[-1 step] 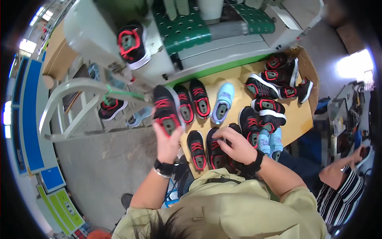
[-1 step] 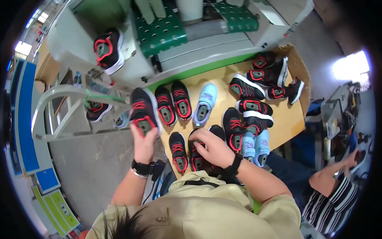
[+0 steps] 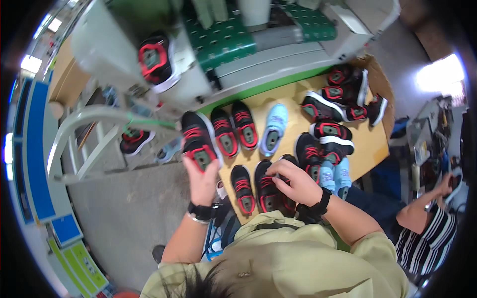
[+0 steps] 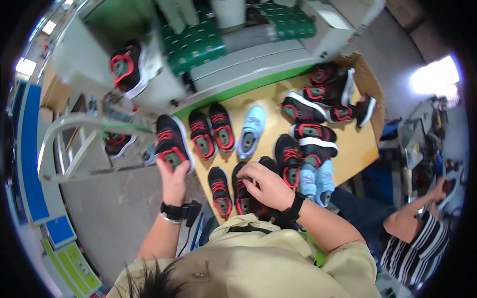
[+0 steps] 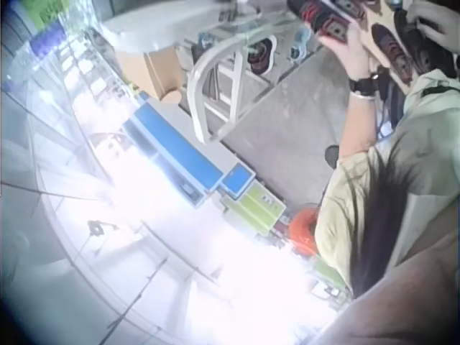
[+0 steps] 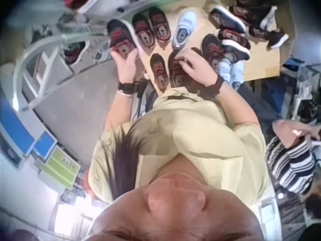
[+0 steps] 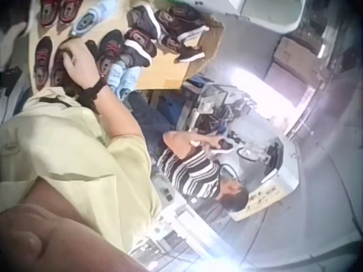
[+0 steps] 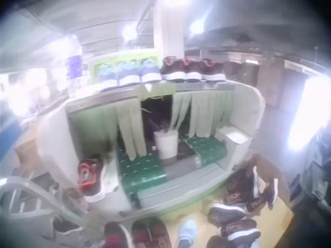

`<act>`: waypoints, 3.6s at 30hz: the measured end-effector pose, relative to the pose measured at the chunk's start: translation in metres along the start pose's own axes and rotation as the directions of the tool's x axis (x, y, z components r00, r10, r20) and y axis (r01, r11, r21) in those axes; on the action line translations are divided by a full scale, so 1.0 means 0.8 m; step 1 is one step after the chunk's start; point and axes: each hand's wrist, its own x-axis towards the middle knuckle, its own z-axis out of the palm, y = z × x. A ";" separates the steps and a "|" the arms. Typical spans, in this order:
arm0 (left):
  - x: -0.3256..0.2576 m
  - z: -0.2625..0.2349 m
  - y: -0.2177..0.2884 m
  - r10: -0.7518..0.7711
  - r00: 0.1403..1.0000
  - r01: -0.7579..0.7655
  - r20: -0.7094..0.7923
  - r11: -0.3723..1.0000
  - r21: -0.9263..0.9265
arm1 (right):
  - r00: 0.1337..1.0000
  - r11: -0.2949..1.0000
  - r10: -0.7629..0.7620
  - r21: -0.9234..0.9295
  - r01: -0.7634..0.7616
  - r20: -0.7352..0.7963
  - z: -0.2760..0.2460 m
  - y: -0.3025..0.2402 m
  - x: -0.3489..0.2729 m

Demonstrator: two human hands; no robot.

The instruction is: The person picks up pairs of black and red sneakers from a wooden table and places them onto a green conveyor belt. They also handle light blue sneakers, moving them from the table to the conveyor. The person organizes the shoes into pairs and arranges them on the belt for processing.

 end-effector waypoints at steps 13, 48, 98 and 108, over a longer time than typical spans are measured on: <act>0.029 0.084 -0.038 -0.120 0.985 0.078 0.121 0.947 0.311 | 0.784 0.769 0.214 -0.395 -0.503 -0.582 -0.256 0.194 -0.015; -0.016 0.070 0.045 -0.239 0.911 0.381 0.335 0.797 -0.468 | 0.639 0.884 0.465 0.364 -0.294 -0.613 0.032 0.158 0.128; -0.075 0.054 0.043 -0.196 0.960 0.238 0.199 0.946 -0.219 | 0.851 0.906 0.413 0.245 -0.346 -0.325 -0.041 0.095 0.041; -0.025 0.043 0.078 0.250 0.921 -0.343 0.298 0.883 0.321 | 0.763 0.854 0.497 0.386 -0.348 -0.413 -0.074 0.126 0.102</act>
